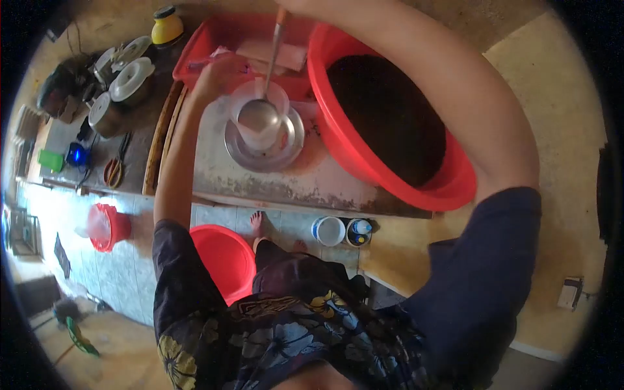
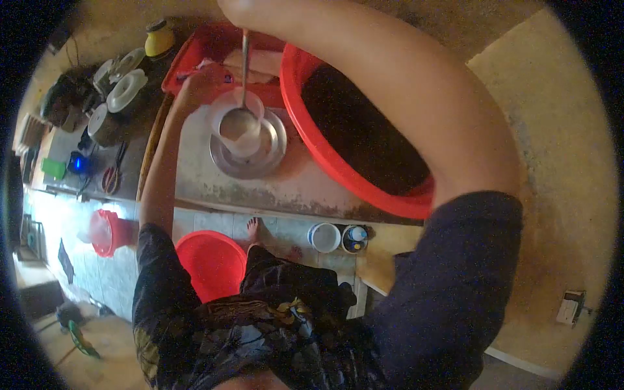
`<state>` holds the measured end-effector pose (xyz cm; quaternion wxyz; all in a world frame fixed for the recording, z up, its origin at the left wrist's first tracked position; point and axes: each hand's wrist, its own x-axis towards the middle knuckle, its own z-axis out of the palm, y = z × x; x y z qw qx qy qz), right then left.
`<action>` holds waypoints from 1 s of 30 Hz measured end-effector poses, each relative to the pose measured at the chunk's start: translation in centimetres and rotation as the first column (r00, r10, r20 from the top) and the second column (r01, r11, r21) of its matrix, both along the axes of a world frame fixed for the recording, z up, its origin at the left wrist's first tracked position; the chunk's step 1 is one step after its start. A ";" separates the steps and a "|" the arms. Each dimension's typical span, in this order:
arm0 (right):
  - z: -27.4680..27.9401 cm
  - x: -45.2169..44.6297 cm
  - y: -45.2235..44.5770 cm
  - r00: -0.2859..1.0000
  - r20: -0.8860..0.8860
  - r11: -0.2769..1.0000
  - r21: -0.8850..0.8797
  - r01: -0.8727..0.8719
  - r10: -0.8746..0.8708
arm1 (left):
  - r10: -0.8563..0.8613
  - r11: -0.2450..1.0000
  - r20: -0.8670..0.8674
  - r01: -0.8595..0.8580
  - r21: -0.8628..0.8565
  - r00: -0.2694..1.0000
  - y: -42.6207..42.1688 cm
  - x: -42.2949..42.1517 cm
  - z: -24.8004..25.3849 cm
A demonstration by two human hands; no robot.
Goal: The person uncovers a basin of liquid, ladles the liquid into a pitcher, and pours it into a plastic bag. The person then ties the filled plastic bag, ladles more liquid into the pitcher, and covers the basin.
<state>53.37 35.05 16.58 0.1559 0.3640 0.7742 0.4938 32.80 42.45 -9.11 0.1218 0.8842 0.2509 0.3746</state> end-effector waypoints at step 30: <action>1.4 -2.2 -5.3 0.980 0.141 0.970 -0.218 -0.110 0.143 | 0.325 0.855 0.517 -0.012 -0.519 0.792 -6.2 3.2 -7.9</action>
